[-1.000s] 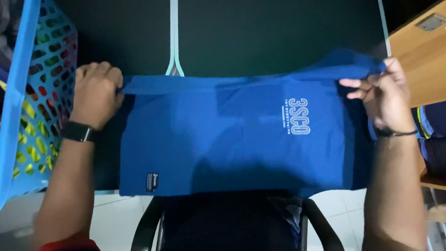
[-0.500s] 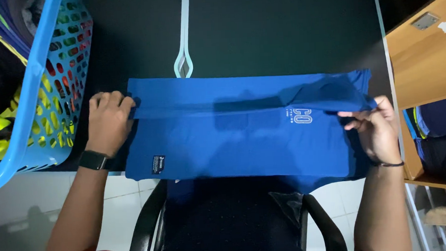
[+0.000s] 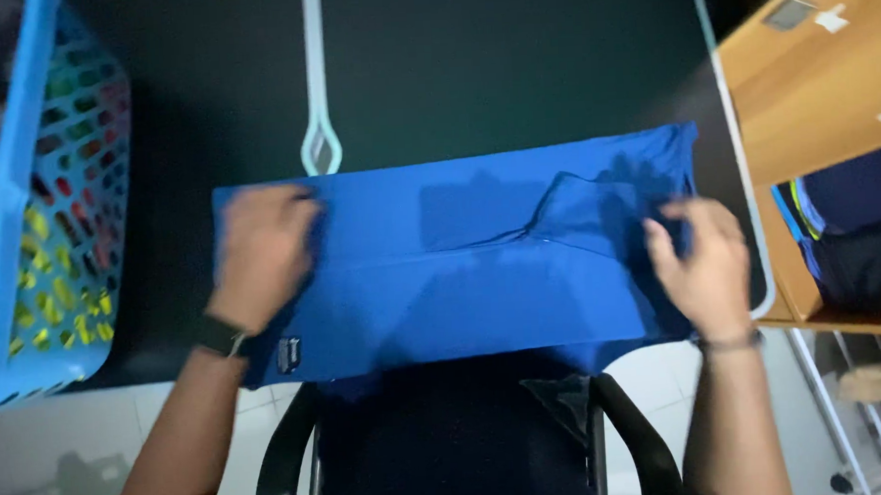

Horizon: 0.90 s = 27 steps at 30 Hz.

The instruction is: Folding a blue t-shirt on a table and placing it inside a wardrobe

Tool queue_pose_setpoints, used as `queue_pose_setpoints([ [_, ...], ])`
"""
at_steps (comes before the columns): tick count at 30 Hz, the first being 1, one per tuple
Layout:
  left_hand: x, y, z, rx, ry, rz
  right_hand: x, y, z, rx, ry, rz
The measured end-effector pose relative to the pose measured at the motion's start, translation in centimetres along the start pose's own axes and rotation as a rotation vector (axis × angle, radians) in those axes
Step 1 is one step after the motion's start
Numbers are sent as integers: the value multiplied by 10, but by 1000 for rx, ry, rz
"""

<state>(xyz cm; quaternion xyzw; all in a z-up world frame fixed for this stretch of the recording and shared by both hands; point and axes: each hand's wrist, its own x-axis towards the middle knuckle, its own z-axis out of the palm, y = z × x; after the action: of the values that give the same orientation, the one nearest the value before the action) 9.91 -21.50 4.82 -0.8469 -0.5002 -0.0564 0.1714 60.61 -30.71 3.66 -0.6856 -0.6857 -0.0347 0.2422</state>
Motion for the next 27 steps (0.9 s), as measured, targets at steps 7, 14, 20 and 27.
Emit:
queue_pose_setpoints([
  [7,120,138,54,-899,104,487,31,-14,26,-237,-238,11],
  [14,208,228,102,-1045,91,516,20,0,36,-122,-234,83],
  [20,236,250,116,-1040,-19,538,-35,-19,12,73,-116,-50],
  [27,237,251,94,-834,-64,498,-68,-45,-20,136,-144,-197],
])
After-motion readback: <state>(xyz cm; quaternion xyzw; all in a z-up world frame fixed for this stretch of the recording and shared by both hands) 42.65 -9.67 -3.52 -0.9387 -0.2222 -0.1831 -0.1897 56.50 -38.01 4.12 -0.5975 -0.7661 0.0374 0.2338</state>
